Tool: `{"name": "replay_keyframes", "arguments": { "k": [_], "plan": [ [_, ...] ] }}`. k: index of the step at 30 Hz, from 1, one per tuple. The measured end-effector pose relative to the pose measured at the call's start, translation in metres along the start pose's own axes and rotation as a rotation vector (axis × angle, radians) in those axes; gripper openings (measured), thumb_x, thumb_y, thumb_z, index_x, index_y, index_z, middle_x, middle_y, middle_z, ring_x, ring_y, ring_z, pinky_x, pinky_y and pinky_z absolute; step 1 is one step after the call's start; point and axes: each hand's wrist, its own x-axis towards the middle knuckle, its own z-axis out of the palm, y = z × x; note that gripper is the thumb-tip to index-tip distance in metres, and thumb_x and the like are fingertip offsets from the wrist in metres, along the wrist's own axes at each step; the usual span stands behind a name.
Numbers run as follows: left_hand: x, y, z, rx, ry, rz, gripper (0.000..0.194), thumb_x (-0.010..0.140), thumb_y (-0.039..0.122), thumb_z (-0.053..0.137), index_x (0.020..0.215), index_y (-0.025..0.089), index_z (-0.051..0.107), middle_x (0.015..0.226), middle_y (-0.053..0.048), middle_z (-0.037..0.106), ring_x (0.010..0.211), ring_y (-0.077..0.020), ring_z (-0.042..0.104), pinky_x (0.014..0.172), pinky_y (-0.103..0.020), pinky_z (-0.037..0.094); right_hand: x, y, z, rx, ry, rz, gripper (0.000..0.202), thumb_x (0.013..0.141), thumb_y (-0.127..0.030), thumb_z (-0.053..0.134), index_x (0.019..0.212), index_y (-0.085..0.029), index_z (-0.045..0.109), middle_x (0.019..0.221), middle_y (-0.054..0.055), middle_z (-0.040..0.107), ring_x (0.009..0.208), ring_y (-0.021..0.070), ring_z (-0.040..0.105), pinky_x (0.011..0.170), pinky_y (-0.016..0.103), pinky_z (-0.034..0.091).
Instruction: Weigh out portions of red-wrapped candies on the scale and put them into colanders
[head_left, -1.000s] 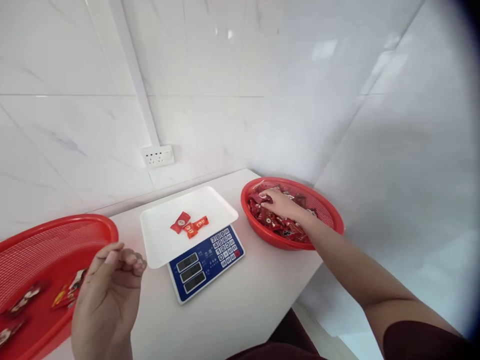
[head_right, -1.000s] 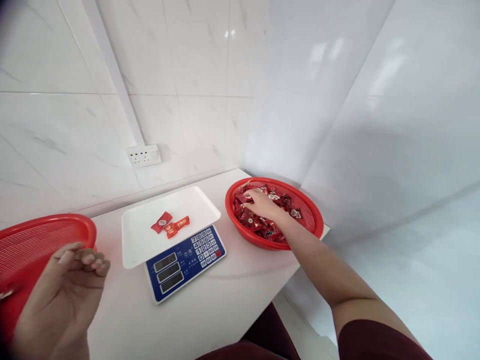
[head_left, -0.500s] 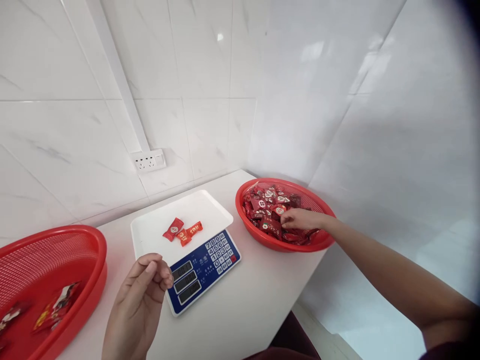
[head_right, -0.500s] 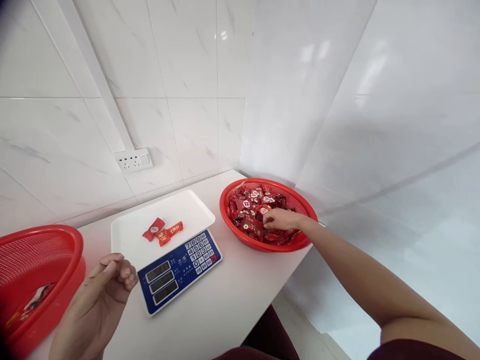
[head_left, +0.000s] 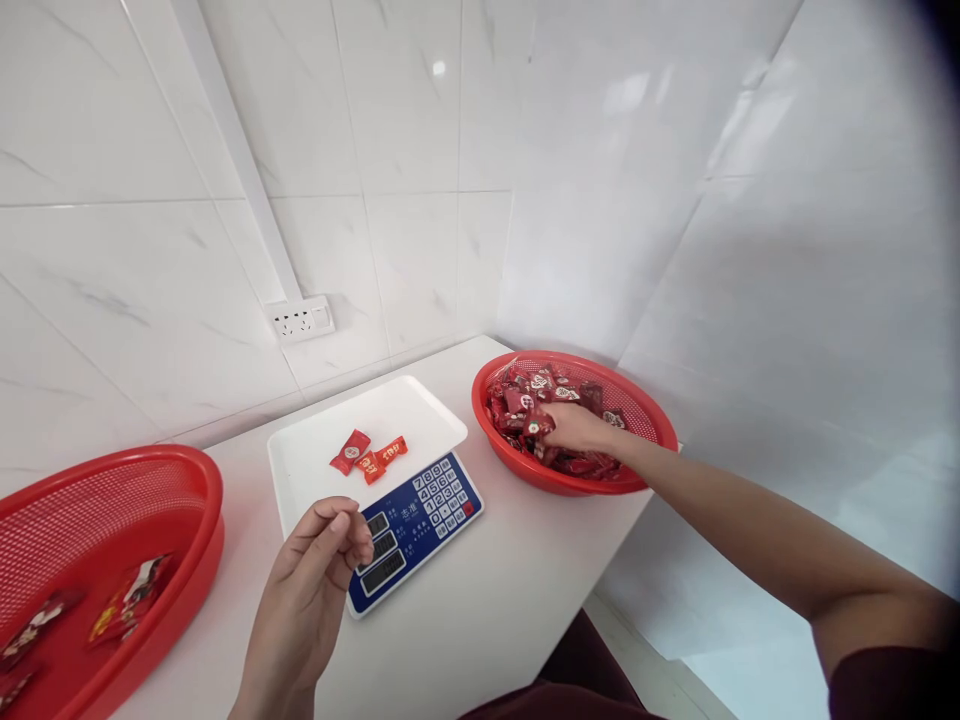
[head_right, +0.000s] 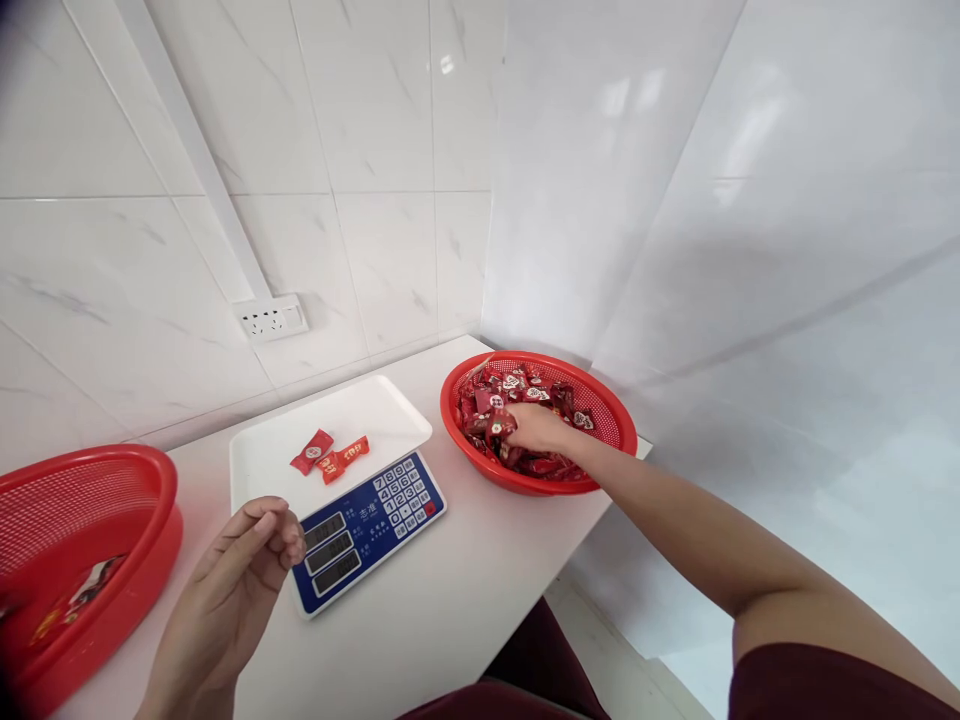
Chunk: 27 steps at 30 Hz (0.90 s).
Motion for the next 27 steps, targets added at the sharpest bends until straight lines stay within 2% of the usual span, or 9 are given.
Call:
{"name": "replay_keyframes", "arguments": {
  "k": [3, 6, 11, 15, 18, 21, 24, 26, 27],
  "plan": [
    [0.001, 0.0, -0.001, 0.008, -0.002, 0.0, 0.023, 0.07, 0.038, 0.073, 0.082, 0.022, 0.063, 0.064, 0.001, 0.058, 0.06, -0.011, 0.051, 0.056, -0.019, 0.047, 0.006, 0.007, -0.017, 0.106, 0.096, 0.055, 0.022, 0.063, -0.017, 0.061, 0.085, -0.02, 0.063, 0.083, 0.003, 0.072, 0.082, 0.0243, 0.066, 0.067, 0.026, 0.046],
    [0.003, -0.001, -0.002, 0.018, 0.003, -0.01, 0.024, 0.069, 0.039, 0.073, 0.082, 0.022, 0.063, 0.065, 0.001, 0.059, 0.061, -0.0111, 0.052, 0.057, -0.019, 0.047, 0.008, 0.007, -0.029, 0.237, 0.153, 0.078, 0.026, 0.063, -0.018, 0.06, 0.089, -0.019, 0.063, 0.086, 0.002, 0.072, 0.081, 0.0226, 0.066, 0.065, 0.025, 0.047],
    [0.005, -0.003, -0.002, 0.021, 0.009, -0.032, 0.024, 0.07, 0.038, 0.073, 0.083, 0.021, 0.063, 0.066, 0.001, 0.059, 0.061, -0.0104, 0.052, 0.057, -0.018, 0.047, 0.005, -0.001, -0.032, 0.492, 0.174, 0.087, 0.026, 0.061, -0.016, 0.06, 0.087, -0.018, 0.063, 0.081, 0.001, 0.071, 0.073, 0.0196, 0.064, 0.058, 0.025, 0.048],
    [0.007, -0.004, -0.003, 0.026, -0.032, -0.038, 0.021, 0.072, 0.035, 0.072, 0.084, 0.021, 0.063, 0.068, 0.001, 0.059, 0.062, -0.01, 0.053, 0.058, -0.018, 0.047, 0.003, -0.008, -0.038, 0.693, 0.234, 0.101, 0.025, 0.057, -0.017, 0.063, 0.082, -0.02, 0.059, 0.079, 0.001, 0.067, 0.069, 0.0172, 0.061, 0.055, 0.024, 0.047],
    [0.006, -0.006, 0.0, 0.036, -0.043, -0.051, 0.02, 0.075, 0.035, 0.07, 0.086, 0.021, 0.063, 0.071, 0.0, 0.06, 0.066, -0.011, 0.055, 0.06, -0.02, 0.049, -0.004, -0.022, -0.04, 0.823, 0.238, 0.08, 0.023, 0.056, -0.022, 0.066, 0.076, -0.021, 0.055, 0.077, 0.001, 0.063, 0.066, 0.0155, 0.058, 0.051, 0.024, 0.045],
    [0.001, -0.011, 0.01, 0.056, -0.088, -0.111, 0.024, 0.078, 0.036, 0.067, 0.097, 0.022, 0.062, 0.093, -0.005, 0.063, 0.086, -0.0172, 0.061, 0.069, -0.026, 0.052, -0.021, -0.054, -0.027, 0.982, 0.173, 0.01, 0.026, 0.056, -0.025, 0.069, 0.076, -0.022, 0.052, 0.084, 0.001, 0.061, 0.067, 0.0145, 0.057, 0.052, 0.025, 0.045],
    [-0.006, -0.022, 0.024, 0.028, -0.21, -0.177, 0.044, 0.078, 0.037, 0.067, 0.119, 0.029, 0.054, 0.127, -0.008, 0.052, 0.11, -0.0244, 0.054, 0.08, -0.035, 0.053, -0.045, -0.095, 0.003, 1.157, -0.022, -0.111, 0.026, 0.055, -0.019, 0.07, 0.072, -0.022, 0.05, 0.087, -0.001, 0.059, 0.074, 0.0147, 0.058, 0.06, 0.027, 0.047],
    [-0.007, -0.03, 0.029, 0.013, -0.323, -0.213, 0.057, 0.075, 0.036, 0.07, 0.128, 0.033, 0.047, 0.135, -0.009, 0.047, 0.112, -0.0251, 0.054, 0.081, -0.038, 0.053, -0.06, -0.118, 0.025, 1.07, -0.184, -0.238, 0.023, 0.058, -0.02, 0.07, 0.072, -0.021, 0.052, 0.087, -0.001, 0.059, 0.076, 0.0156, 0.058, 0.063, 0.028, 0.048],
    [-0.006, -0.034, 0.03, 0.022, -0.365, -0.223, 0.06, 0.075, 0.036, 0.071, 0.129, 0.032, 0.046, 0.13, -0.009, 0.051, 0.106, -0.0238, 0.057, 0.08, -0.037, 0.053, -0.065, -0.127, 0.034, 0.99, -0.251, -0.297, 0.022, 0.06, -0.022, 0.07, 0.074, -0.021, 0.053, 0.087, 0.0, 0.059, 0.076, 0.0162, 0.058, 0.064, 0.029, 0.048]
  ]
}}
